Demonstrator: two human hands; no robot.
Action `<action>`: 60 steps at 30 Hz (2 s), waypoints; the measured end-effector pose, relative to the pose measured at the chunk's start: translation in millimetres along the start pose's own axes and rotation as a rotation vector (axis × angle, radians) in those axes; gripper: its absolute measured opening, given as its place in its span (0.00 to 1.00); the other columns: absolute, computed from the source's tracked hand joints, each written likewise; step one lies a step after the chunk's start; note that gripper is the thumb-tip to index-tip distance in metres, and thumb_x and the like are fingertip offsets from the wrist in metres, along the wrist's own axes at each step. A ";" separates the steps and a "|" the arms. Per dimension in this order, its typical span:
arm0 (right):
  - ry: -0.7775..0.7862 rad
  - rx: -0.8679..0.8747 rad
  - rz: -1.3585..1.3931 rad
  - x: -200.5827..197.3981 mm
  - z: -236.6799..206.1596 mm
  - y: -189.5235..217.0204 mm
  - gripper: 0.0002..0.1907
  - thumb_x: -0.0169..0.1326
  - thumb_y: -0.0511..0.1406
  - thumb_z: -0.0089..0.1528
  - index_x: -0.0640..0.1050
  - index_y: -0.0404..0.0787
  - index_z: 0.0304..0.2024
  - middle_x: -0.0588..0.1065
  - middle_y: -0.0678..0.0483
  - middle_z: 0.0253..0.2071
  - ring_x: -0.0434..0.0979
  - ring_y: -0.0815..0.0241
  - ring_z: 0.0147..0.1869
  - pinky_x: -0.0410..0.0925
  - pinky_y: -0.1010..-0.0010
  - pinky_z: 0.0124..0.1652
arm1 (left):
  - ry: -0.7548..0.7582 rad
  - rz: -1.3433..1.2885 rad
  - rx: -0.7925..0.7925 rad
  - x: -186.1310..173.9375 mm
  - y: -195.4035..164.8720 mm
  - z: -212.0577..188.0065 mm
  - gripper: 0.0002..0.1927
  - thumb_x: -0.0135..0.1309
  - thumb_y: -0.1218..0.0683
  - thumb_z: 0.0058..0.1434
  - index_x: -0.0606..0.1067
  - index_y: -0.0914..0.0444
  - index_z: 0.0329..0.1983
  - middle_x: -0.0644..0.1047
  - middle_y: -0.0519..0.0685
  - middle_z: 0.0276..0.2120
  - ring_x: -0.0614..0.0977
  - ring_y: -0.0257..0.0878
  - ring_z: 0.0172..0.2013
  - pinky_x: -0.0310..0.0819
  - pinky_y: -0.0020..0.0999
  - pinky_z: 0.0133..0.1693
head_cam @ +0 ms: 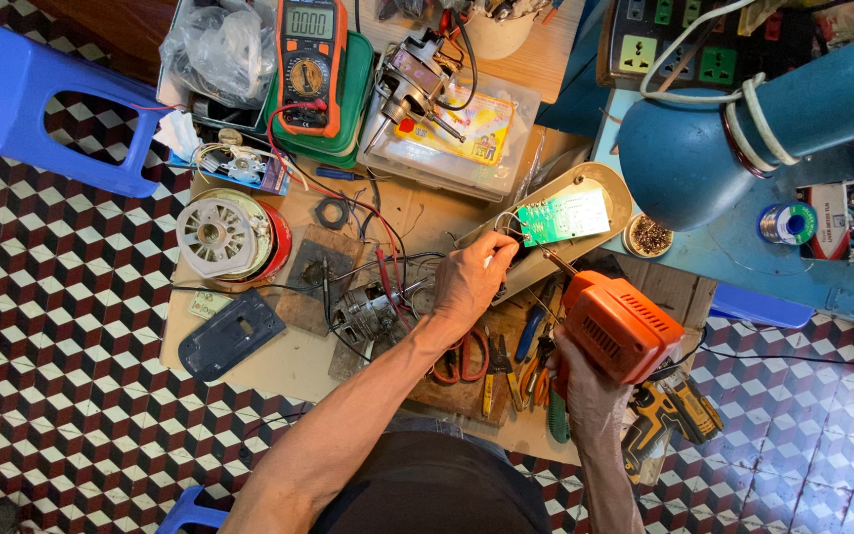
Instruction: The person works at a cluttered electronics repair bench. They connect multimeter test leads to a small electronic component, handle and reposition wires and a circuit board inside a metal housing, and use a heat gun on the board while probing it with the multimeter.
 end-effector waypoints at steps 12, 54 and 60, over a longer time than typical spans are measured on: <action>0.004 -0.024 -0.003 -1.0 -0.8 -1.4 0.16 0.60 0.34 0.61 0.75 0.39 0.50 0.79 0.56 0.35 0.78 0.66 0.30 0.77 0.72 0.32 | -0.002 -0.004 0.001 0.1 1.9 -1.3 0.12 0.52 0.45 0.67 0.81 0.54 0.42 0.80 0.43 0.21 0.83 0.34 0.24 0.75 0.34 0.28; -0.867 0.165 -0.630 -219.9 29.8 7.6 0.23 0.62 0.37 0.58 0.72 0.35 0.52 0.75 0.43 0.49 0.74 0.41 0.55 0.64 0.48 0.54 | -0.060 0.016 0.015 -3.5 -20.0 -33.5 0.15 0.53 0.46 0.67 0.75 0.58 0.52 0.82 0.47 0.26 0.83 0.36 0.27 0.75 0.34 0.31; -0.909 0.205 -0.792 -288.2 112.3 -20.5 0.25 0.61 0.38 0.55 0.72 0.34 0.52 0.73 0.40 0.51 0.74 0.37 0.57 0.65 0.47 0.54 | -0.034 -0.297 -0.103 -6.1 -3.8 -28.3 0.16 0.50 0.47 0.68 0.76 0.61 0.51 0.78 0.47 0.26 0.74 0.31 0.21 0.68 0.29 0.24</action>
Point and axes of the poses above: each hand's wrist, its own z-axis towards the middle knuckle, its own x-axis out of the palm, y = z × x, the point moved 5 cm from there along z, towards the middle knuckle
